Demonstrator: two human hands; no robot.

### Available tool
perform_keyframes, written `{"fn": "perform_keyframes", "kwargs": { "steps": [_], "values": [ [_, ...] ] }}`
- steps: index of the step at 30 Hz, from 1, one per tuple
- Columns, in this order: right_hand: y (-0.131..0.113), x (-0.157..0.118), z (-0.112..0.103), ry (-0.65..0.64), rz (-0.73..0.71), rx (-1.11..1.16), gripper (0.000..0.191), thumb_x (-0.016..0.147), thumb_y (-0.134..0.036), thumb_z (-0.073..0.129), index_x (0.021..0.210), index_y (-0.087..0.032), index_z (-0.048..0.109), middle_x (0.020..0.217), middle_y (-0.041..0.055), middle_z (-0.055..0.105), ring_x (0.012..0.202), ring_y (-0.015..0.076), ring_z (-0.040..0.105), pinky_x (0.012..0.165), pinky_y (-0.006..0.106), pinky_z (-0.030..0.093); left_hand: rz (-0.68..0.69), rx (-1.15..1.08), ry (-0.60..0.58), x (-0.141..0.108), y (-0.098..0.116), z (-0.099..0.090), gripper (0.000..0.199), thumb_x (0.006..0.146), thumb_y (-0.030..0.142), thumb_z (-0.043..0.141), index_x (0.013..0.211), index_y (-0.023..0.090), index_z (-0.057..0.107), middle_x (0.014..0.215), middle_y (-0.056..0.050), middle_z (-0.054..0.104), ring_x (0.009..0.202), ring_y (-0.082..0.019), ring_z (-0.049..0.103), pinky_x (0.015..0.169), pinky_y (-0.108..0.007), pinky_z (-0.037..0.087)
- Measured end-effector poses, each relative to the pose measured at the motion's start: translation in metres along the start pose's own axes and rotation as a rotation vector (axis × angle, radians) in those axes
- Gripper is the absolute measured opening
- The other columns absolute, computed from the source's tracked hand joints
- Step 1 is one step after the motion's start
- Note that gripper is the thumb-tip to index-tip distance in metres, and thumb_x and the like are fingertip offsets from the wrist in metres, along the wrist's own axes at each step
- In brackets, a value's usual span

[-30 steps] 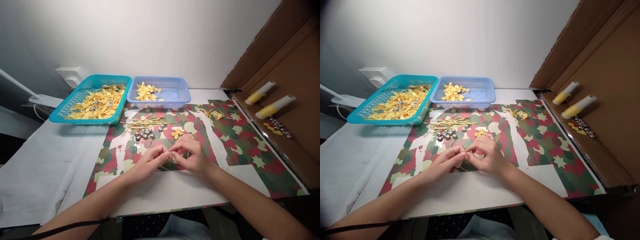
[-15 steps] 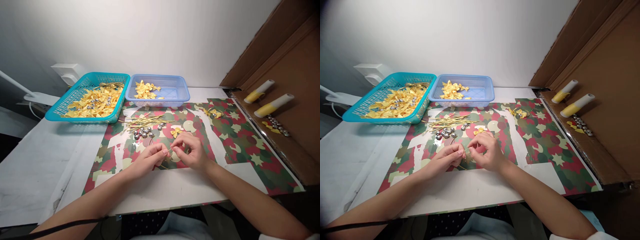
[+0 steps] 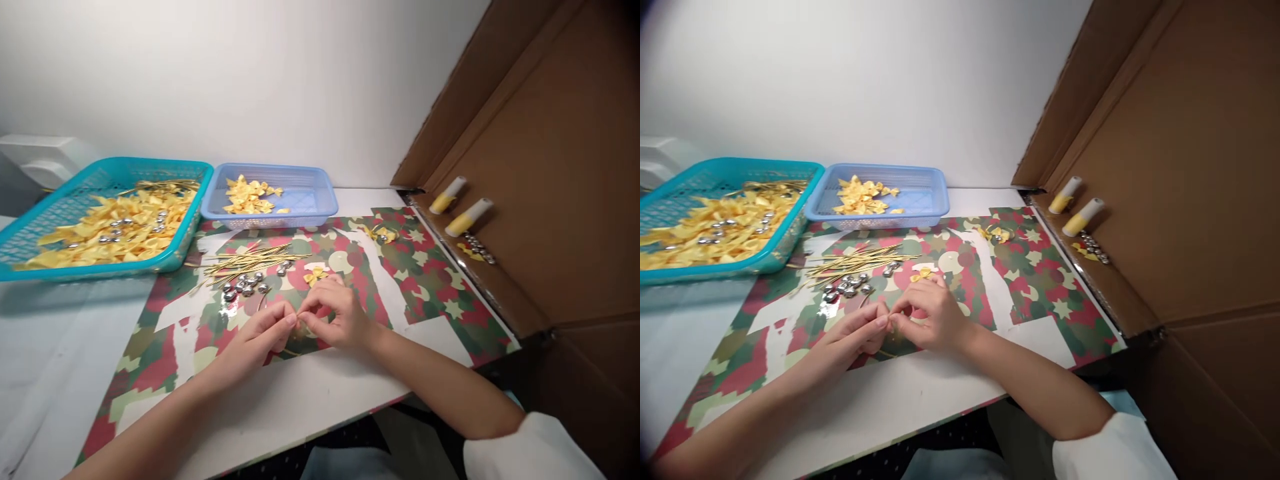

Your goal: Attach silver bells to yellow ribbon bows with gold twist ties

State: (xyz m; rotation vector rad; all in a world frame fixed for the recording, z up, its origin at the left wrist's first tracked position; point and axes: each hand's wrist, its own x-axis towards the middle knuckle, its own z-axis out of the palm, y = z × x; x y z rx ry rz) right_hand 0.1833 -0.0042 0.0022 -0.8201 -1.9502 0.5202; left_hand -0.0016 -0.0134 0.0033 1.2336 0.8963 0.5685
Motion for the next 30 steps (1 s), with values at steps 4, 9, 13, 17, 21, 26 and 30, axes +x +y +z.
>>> {"fn": "perform_keyframes", "kwargs": {
  "steps": [4,9,13,17,21,26,30],
  "values": [
    [0.004,0.000,0.004,-0.049,0.024,-0.070,0.015,0.087,-0.025,0.050,0.073,-0.020,0.051,0.063,-0.0036,0.057,0.062,0.0111,0.051,0.075,0.033,0.034,0.042,0.046,-0.021,0.001,-0.003,-0.002,0.041,0.090,0.056,0.049,0.071,0.020,0.043,0.058,0.008,0.029,0.049,-0.008,0.022,0.042,-0.018,0.019],
    [0.001,0.001,-0.001,-0.033,0.085,-0.096,0.013,0.088,-0.023,0.045,0.075,-0.021,0.045,0.069,-0.0014,0.057,0.067,0.0129,0.052,0.079,0.033,0.039,0.153,0.175,0.056,-0.002,-0.004,-0.003,0.037,0.095,0.051,0.043,0.073,0.021,0.046,0.057,0.008,0.032,0.046,-0.008,0.029,0.041,-0.020,0.025],
    [-0.005,0.000,-0.017,0.155,0.043,0.001,0.013,0.089,-0.025,0.043,0.078,-0.022,0.050,0.071,0.0007,0.058,0.073,0.0158,0.054,0.077,0.035,0.042,0.612,0.548,0.138,-0.011,-0.002,0.005,0.019,0.095,0.022,0.043,0.078,0.022,0.051,0.059,0.004,0.049,0.046,-0.009,0.041,0.044,-0.021,0.032],
    [-0.002,-0.001,-0.028,0.355,0.132,0.074,0.019,0.088,-0.028,0.043,0.073,-0.021,0.052,0.067,0.0003,0.052,0.066,0.0154,0.050,0.065,0.031,0.041,1.092,0.910,0.114,-0.016,-0.005,0.017,0.017,0.086,0.008,0.044,0.089,0.022,0.053,0.055,0.004,0.052,0.044,-0.012,0.040,0.044,-0.026,0.028],
    [0.000,-0.002,-0.022,-0.087,0.303,0.314,0.029,0.086,-0.030,0.050,0.061,-0.018,0.057,0.057,-0.0009,0.053,0.054,0.0112,0.047,0.054,0.025,0.038,1.204,1.092,0.195,-0.018,-0.003,0.023,0.017,0.084,0.007,0.047,0.090,0.021,0.055,0.049,0.006,0.047,0.041,-0.013,0.036,0.043,-0.030,0.022],
    [-0.008,-0.008,-0.007,-0.729,0.691,0.717,0.038,0.089,-0.045,0.053,0.069,-0.015,0.065,0.055,-0.0021,0.054,0.048,0.0081,0.049,0.050,0.021,0.040,1.296,1.148,0.209,-0.021,0.000,0.026,0.018,0.081,0.007,0.052,0.089,0.022,0.057,0.048,0.006,0.051,0.041,-0.012,0.041,0.041,-0.029,0.025],
    [-0.010,-0.010,0.004,-0.697,0.763,0.877,0.041,0.083,-0.056,0.062,0.083,-0.015,0.068,0.067,-0.0004,0.061,0.060,0.0091,0.056,0.056,0.021,0.045,1.320,1.142,0.193,-0.020,-0.007,0.028,0.021,0.079,0.007,0.052,0.088,0.024,0.059,0.051,0.006,0.054,0.043,-0.012,0.047,0.045,-0.027,0.036]
  ]
}}
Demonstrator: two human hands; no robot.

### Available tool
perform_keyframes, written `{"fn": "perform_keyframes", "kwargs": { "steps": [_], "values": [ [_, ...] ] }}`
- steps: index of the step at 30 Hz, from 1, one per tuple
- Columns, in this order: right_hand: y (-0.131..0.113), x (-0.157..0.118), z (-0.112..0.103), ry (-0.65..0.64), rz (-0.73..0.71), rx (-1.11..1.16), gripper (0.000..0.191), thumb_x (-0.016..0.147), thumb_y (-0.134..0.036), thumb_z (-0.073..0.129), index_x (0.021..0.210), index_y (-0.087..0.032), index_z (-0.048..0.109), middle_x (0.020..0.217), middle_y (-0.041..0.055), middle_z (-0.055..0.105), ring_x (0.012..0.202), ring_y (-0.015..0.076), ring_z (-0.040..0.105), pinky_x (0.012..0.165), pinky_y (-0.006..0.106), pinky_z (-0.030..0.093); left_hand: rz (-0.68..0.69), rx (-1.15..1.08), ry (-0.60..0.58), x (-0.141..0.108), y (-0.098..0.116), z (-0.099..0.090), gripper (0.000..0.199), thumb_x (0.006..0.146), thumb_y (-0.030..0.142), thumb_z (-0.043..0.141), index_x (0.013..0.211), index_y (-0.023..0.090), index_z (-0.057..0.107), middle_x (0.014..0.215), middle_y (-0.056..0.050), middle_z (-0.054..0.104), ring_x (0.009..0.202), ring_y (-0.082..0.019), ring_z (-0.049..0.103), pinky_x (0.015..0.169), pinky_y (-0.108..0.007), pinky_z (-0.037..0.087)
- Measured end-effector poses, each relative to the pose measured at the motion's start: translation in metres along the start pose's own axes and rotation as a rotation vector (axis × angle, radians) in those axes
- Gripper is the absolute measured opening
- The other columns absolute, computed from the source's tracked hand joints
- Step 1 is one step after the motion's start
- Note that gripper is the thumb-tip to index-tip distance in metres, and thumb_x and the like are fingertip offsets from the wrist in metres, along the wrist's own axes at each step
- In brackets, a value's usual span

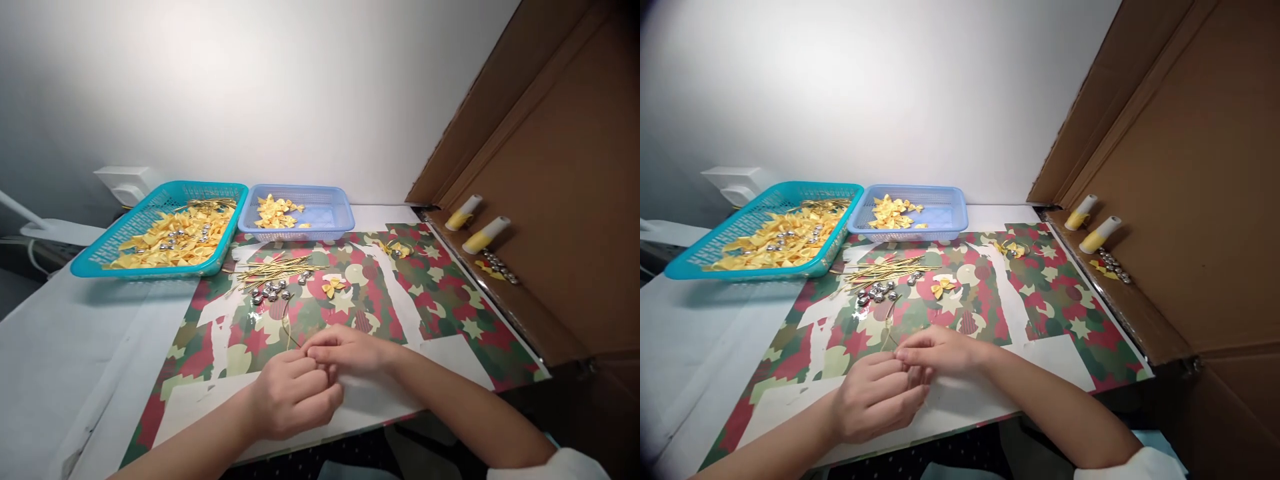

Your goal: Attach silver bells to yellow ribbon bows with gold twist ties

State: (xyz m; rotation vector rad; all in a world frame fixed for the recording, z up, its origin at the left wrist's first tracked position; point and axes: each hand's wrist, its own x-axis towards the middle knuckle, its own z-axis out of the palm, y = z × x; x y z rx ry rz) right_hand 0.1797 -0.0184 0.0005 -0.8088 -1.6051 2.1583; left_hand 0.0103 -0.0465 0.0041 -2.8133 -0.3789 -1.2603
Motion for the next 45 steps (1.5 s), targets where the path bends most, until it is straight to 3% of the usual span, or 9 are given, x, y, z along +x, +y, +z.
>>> {"fn": "perform_keyframes", "kwargs": {
  "steps": [3,9,17,23,26,30,37,43,45],
  "values": [
    [0.002,0.005,0.002,0.084,-0.050,0.094,0.042,0.075,-0.054,0.072,0.094,-0.016,0.070,0.078,0.0008,0.065,0.070,0.0105,0.060,0.063,0.023,0.047,-0.001,0.004,-0.003,-0.004,0.001,0.004,0.021,0.078,0.008,0.052,0.090,0.024,0.058,0.048,0.007,0.050,0.042,-0.012,0.043,0.045,-0.027,0.038],
    [0.003,0.009,0.005,0.164,-0.111,0.225,0.037,0.067,-0.046,0.080,0.087,-0.016,0.071,0.081,0.0010,0.067,0.073,0.0113,0.061,0.072,0.028,0.049,0.011,-0.005,0.000,-0.002,0.002,0.005,0.019,0.079,0.007,0.053,0.089,0.022,0.057,0.046,0.008,0.047,0.040,-0.012,0.037,0.045,-0.028,0.032],
    [0.005,0.014,0.005,0.176,-0.121,0.378,0.038,0.060,-0.043,0.087,0.078,-0.015,0.068,0.080,-0.0006,0.064,0.074,0.0090,0.057,0.075,0.026,0.043,0.007,-0.070,-0.070,0.003,0.003,0.008,0.017,0.084,0.006,0.050,0.083,0.022,0.058,0.049,0.006,0.049,0.044,-0.013,0.039,0.049,-0.028,0.032],
    [0.003,0.014,0.000,0.092,-0.127,0.575,0.042,0.062,-0.043,0.086,0.080,-0.016,0.060,0.086,0.0026,0.067,0.085,0.0136,0.063,0.083,0.029,0.043,0.020,-0.110,-0.148,-0.008,-0.001,0.017,0.021,0.087,0.008,0.043,0.088,0.021,0.060,0.055,0.003,0.051,0.052,-0.015,0.040,0.054,-0.030,0.035],
    [0.001,0.013,-0.004,0.063,-0.158,0.631,0.040,0.063,-0.039,0.086,0.083,-0.017,0.060,0.072,-0.0018,0.062,0.077,0.0129,0.062,0.080,0.029,0.043,0.024,-0.126,-0.182,-0.011,-0.002,0.018,0.020,0.090,0.010,0.043,0.086,0.020,0.060,0.056,0.002,0.051,0.054,-0.016,0.039,0.055,-0.030,0.033],
    [-0.006,0.008,-0.010,0.043,-0.214,0.686,0.027,0.072,-0.028,0.079,0.084,-0.016,0.058,0.061,-0.0060,0.050,0.061,0.0079,0.049,0.074,0.027,0.040,0.014,-0.148,-0.183,-0.007,-0.003,0.017,0.019,0.092,0.011,0.044,0.083,0.019,0.059,0.056,0.002,0.050,0.055,-0.016,0.036,0.055,-0.031,0.030],
    [-0.020,-0.004,-0.019,0.171,-0.230,0.698,0.016,0.076,-0.021,0.069,0.086,-0.019,0.056,0.062,-0.0069,0.046,0.055,0.0068,0.037,0.068,0.026,0.041,-0.041,-0.171,-0.201,-0.001,-0.004,0.011,0.018,0.093,0.013,0.043,0.084,0.019,0.058,0.057,0.002,0.051,0.056,-0.016,0.037,0.053,-0.031,0.025],
    [-0.014,-0.005,-0.031,0.499,-0.239,0.475,0.010,0.071,-0.023,0.065,0.072,-0.017,0.057,0.061,-0.0045,0.050,0.057,0.0074,0.045,0.062,0.022,0.041,-0.079,-0.112,-0.143,-0.002,-0.002,0.010,0.017,0.094,0.017,0.045,0.084,0.020,0.059,0.055,0.003,0.049,0.055,-0.016,0.036,0.054,-0.032,0.025],
    [-0.010,-0.005,-0.028,0.389,-0.114,0.351,0.017,0.073,-0.031,0.063,0.068,-0.016,0.058,0.056,-0.0027,0.052,0.052,0.0088,0.047,0.054,0.023,0.039,-0.093,-0.069,-0.093,-0.002,-0.002,0.009,0.016,0.093,0.017,0.046,0.084,0.020,0.059,0.054,0.003,0.049,0.054,-0.015,0.035,0.053,-0.032,0.024]
  ]
}}
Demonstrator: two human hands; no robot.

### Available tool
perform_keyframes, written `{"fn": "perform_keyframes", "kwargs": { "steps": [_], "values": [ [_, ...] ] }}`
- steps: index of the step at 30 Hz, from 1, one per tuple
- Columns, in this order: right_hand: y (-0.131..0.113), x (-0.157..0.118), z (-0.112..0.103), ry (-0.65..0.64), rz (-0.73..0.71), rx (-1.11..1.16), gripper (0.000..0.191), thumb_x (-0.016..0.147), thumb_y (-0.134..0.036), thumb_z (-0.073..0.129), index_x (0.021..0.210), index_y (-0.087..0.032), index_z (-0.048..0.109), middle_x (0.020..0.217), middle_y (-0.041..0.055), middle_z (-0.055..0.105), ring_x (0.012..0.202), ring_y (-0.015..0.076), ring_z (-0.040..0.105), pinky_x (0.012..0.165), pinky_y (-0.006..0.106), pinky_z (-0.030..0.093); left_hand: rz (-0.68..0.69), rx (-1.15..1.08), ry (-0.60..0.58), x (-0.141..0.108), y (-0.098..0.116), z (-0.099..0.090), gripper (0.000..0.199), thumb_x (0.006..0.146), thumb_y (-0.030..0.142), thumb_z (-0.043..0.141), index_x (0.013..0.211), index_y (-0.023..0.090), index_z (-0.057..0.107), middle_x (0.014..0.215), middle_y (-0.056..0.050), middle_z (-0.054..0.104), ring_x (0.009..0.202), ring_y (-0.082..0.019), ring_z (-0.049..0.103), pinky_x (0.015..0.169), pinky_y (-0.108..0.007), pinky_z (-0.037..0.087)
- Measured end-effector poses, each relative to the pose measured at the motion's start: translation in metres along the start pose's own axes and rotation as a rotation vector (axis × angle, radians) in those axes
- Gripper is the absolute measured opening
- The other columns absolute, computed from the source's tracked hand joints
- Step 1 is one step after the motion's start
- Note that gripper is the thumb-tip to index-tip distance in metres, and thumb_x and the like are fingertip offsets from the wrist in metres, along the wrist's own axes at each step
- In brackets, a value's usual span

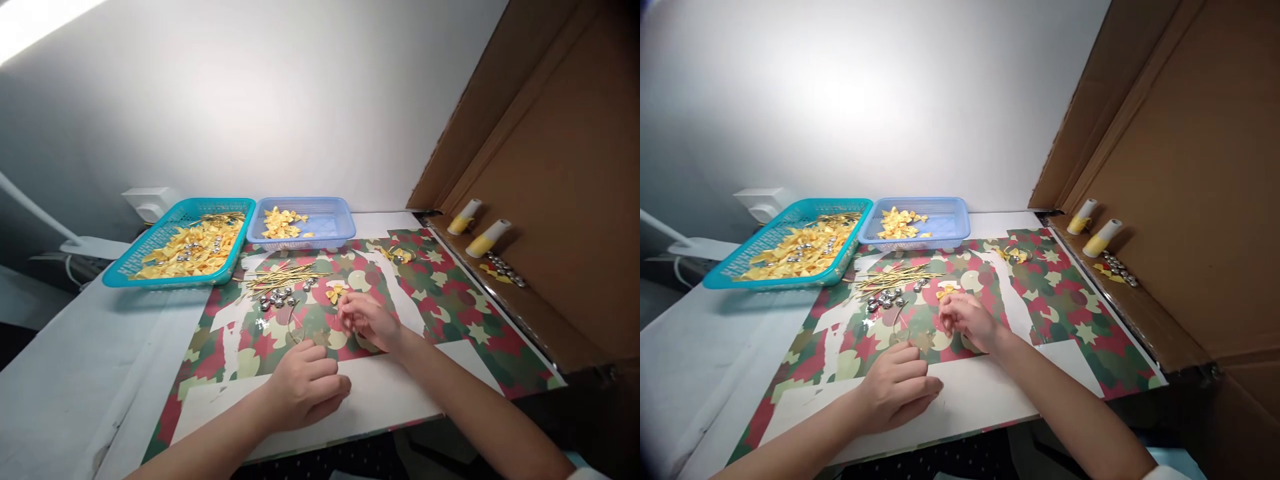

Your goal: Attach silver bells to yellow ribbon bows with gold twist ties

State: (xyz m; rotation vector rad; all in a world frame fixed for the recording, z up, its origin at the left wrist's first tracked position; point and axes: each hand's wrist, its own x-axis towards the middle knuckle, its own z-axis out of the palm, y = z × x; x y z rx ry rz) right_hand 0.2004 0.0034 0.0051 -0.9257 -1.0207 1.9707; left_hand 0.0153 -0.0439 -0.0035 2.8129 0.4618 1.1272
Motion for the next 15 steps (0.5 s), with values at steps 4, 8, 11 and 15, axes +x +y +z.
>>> {"fn": "perform_keyframes", "kwargs": {
  "steps": [4,8,11,15],
  "values": [
    [0.015,-0.006,0.015,-0.332,0.368,-0.052,0.037,0.078,-0.050,0.064,0.073,-0.013,0.062,0.057,-0.0010,0.055,0.052,0.0092,0.049,0.052,0.023,0.037,0.049,0.013,0.047,0.001,0.003,-0.001,0.015,0.090,0.017,0.048,0.083,0.019,0.061,0.058,0.001,0.056,0.058,-0.015,0.040,0.058,-0.032,0.032],
    [0.022,-0.012,0.032,-0.272,0.315,0.075,0.043,0.070,-0.052,0.077,0.086,-0.013,0.066,0.075,-0.0010,0.060,0.066,0.0070,0.052,0.063,0.021,0.040,0.108,0.060,0.093,0.002,0.007,0.002,0.014,0.083,0.012,0.056,0.072,0.020,0.061,0.055,0.003,0.050,0.059,-0.015,0.040,0.067,-0.032,0.039],
    [0.020,-0.013,0.034,-0.222,0.172,0.092,0.038,0.073,-0.046,0.078,0.092,-0.014,0.070,0.092,0.0042,0.065,0.085,0.0118,0.060,0.081,0.026,0.044,0.164,0.079,0.099,0.002,0.008,0.007,0.015,0.078,0.012,0.061,0.067,0.022,0.059,0.052,0.005,0.044,0.056,-0.014,0.036,0.063,-0.031,0.037],
    [0.020,-0.009,0.031,-0.239,0.088,0.193,0.028,0.078,-0.041,0.075,0.078,-0.015,0.067,0.086,0.0046,0.066,0.084,0.0143,0.062,0.083,0.030,0.044,0.196,0.057,0.083,0.002,0.008,0.011,0.013,0.076,0.014,0.065,0.067,0.021,0.060,0.052,0.006,0.042,0.055,-0.013,0.035,0.058,-0.030,0.035]
  ]
}}
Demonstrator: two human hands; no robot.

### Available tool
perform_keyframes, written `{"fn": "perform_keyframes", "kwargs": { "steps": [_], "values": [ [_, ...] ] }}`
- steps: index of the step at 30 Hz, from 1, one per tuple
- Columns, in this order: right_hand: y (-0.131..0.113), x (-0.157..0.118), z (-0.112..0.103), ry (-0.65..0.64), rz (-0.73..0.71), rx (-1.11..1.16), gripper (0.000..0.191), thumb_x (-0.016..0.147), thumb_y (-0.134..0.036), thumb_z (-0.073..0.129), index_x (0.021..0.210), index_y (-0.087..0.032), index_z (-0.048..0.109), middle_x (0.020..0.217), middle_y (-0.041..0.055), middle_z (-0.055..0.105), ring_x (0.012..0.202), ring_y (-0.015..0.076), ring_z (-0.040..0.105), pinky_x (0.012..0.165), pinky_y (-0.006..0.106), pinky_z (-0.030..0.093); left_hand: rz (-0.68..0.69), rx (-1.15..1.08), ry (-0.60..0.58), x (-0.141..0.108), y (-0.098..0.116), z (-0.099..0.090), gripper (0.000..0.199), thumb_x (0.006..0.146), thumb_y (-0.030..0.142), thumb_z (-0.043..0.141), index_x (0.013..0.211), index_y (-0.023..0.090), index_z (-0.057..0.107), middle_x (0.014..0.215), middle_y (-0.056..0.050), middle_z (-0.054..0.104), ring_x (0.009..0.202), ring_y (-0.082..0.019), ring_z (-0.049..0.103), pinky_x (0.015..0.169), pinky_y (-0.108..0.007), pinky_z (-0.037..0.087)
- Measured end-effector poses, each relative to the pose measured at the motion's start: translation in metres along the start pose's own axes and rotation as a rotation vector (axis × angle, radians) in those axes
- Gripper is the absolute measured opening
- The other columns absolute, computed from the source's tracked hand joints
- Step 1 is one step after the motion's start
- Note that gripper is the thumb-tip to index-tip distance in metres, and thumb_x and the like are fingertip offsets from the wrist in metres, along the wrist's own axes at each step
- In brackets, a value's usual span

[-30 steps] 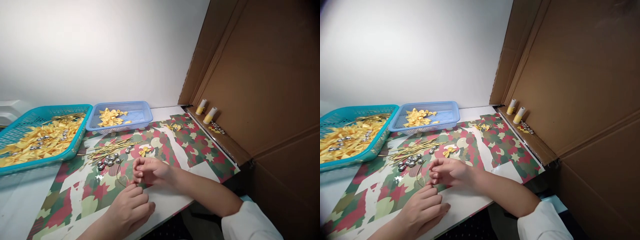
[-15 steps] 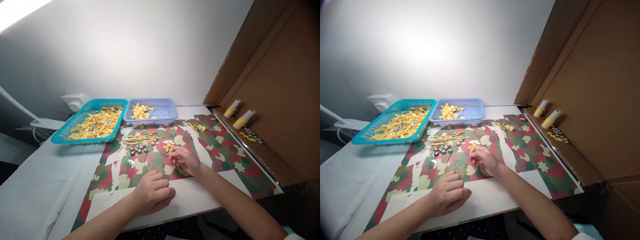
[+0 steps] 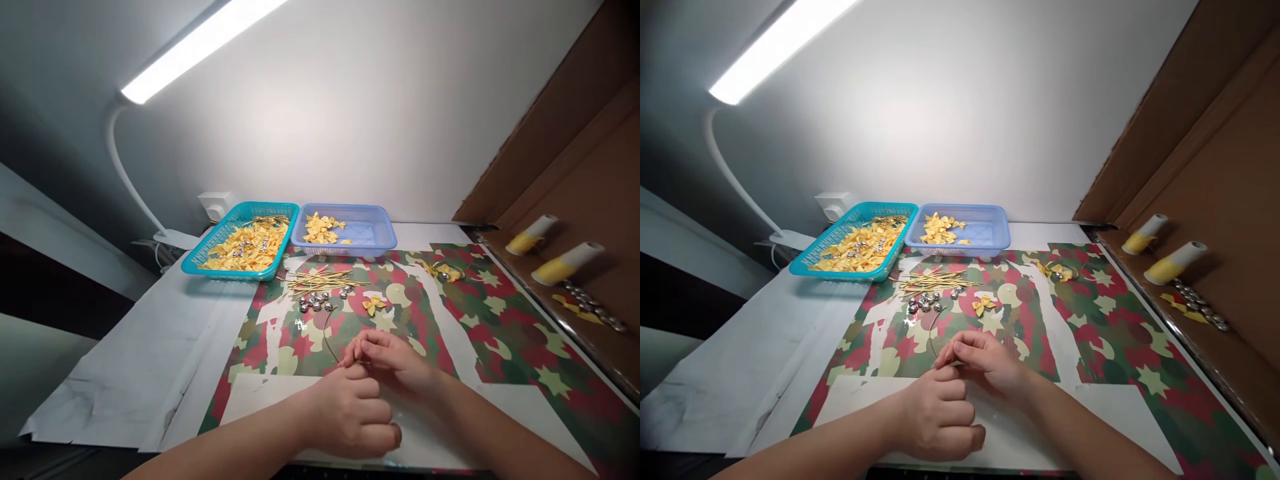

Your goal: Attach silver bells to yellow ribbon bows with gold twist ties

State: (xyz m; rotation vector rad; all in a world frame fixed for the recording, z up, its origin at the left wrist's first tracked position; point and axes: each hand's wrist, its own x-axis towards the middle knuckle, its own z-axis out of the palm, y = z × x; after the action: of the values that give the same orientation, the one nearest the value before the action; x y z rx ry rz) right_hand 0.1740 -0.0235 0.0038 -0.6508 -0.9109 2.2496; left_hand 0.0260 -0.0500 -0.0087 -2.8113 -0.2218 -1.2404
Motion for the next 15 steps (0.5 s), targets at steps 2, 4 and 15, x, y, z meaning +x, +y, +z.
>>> {"fn": "perform_keyframes", "kwargs": {
  "steps": [2,4,15],
  "values": [
    [0.000,0.001,-0.003,0.001,-0.007,0.050,0.026,0.080,-0.039,0.074,0.074,-0.015,0.065,0.080,0.0035,0.065,0.079,0.0130,0.061,0.078,0.028,0.044,0.008,-0.014,0.012,0.000,0.000,0.001,0.013,0.076,0.015,0.067,0.066,0.021,0.060,0.052,0.006,0.043,0.055,-0.013,0.035,0.057,-0.030,0.035],
    [-0.001,0.001,-0.006,0.009,-0.008,0.086,0.025,0.082,-0.037,0.072,0.074,-0.015,0.063,0.073,0.0017,0.062,0.075,0.0117,0.059,0.074,0.026,0.043,0.003,-0.017,0.023,0.000,0.000,0.002,0.015,0.077,0.017,0.067,0.065,0.020,0.060,0.052,0.006,0.043,0.055,-0.013,0.034,0.056,-0.030,0.034],
    [-0.029,-0.005,-0.018,0.218,-0.176,0.121,0.020,0.081,-0.035,0.072,0.074,-0.019,0.062,0.068,-0.0016,0.048,0.070,0.0119,0.049,0.073,0.026,0.045,-0.037,-0.010,-0.084,0.000,0.000,-0.002,0.014,0.082,0.019,0.062,0.069,0.020,0.057,0.053,0.005,0.043,0.054,-0.013,0.033,0.051,-0.033,0.025]
  ]
}}
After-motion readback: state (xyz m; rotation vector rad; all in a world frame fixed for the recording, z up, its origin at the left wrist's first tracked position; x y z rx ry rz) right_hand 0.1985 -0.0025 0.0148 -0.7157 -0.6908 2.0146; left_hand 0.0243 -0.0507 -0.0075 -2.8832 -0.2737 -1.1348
